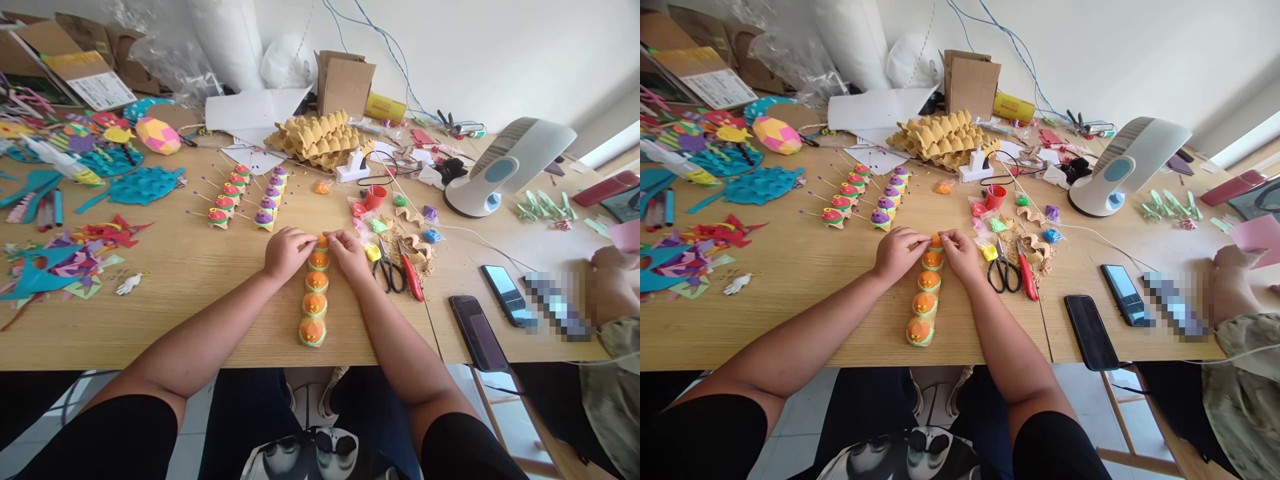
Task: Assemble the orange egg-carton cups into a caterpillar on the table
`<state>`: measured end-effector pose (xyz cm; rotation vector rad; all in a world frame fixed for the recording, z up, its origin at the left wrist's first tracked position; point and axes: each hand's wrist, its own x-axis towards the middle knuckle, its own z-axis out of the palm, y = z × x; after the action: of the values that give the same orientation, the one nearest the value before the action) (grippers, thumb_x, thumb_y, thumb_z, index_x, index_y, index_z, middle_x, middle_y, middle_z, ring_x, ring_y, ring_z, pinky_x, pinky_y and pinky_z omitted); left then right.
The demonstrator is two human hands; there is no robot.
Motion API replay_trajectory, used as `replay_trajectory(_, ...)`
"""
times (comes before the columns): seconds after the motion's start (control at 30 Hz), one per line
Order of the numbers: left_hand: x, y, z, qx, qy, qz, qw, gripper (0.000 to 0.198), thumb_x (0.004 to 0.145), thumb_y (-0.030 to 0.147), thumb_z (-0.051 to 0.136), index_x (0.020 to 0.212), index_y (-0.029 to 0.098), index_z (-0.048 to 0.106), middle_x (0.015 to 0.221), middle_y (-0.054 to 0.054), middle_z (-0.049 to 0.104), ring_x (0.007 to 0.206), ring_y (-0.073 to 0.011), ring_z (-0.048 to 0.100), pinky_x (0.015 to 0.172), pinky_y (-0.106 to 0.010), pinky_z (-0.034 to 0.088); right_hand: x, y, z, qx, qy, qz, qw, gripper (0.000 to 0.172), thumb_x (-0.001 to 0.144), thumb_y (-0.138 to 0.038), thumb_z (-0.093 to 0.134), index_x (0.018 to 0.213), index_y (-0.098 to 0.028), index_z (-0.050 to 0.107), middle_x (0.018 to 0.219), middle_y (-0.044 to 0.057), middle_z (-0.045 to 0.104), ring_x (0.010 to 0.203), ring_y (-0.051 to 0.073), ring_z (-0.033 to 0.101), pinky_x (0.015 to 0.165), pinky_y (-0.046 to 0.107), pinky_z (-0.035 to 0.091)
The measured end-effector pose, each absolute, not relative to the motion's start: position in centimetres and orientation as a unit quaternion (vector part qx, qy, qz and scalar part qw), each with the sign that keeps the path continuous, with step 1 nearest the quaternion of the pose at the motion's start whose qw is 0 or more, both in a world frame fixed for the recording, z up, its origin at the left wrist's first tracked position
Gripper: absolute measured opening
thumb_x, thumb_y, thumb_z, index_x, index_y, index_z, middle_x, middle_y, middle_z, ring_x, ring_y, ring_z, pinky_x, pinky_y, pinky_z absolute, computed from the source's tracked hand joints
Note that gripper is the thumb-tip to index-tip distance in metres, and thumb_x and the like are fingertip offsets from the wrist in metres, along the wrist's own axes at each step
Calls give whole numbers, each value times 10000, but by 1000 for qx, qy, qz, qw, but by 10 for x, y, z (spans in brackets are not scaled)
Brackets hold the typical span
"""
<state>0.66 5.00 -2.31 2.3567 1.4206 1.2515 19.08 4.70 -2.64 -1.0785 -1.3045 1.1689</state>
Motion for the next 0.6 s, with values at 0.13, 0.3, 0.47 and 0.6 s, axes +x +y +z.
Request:
replay_trajectory(0.13, 7, 52, -26, 735, 484, 457, 127, 173, 907, 316, 640, 918, 221, 784, 901, -55, 777, 812, -203, 673, 780, -332, 515, 191, 47, -27, -449, -545, 485, 517, 306, 837, -531, 668, 842, -227, 632, 1067, 54, 747, 1029, 210, 675, 952, 350, 512)
replay_trajectory(0.3, 7, 56, -30, 683, 488, 495, 225, 178, 872, 350, 676, 923, 202, 761, 891, -47, 763, 747, -165, 650, 736, -298, 527, 191, 48, -29, -446, -540, 487, 522, 284, 840, -513, 669, 846, -231, 636, 1080, 53, 744, 1025, 205, 671, 949, 347, 515)
replay_trajectory(0.47, 9, 58, -34, 650, 494, 498, 292, 222, 801, 397, 746, 885, 193, 723, 827, -32, 726, 737, -159, 630, 717, -290, 510, 191, 47, -28, -440, -543, 490, 521, 283, 841, -511, 670, 846, -231, 632, 1063, 55, 744, 1019, 206, 675, 951, 348, 512)
replay_trajectory(0.6, 10, 59, -37, 640, 499, 494, 313, 240, 777, 404, 763, 882, 194, 709, 809, -21, 709, 733, -154, 616, 708, -283, 497, 190, 47, -28, -443, -544, 491, 517, 314, 836, -542, 670, 855, -231, 633, 1102, 57, 741, 1045, 204, 669, 968, 345, 510)
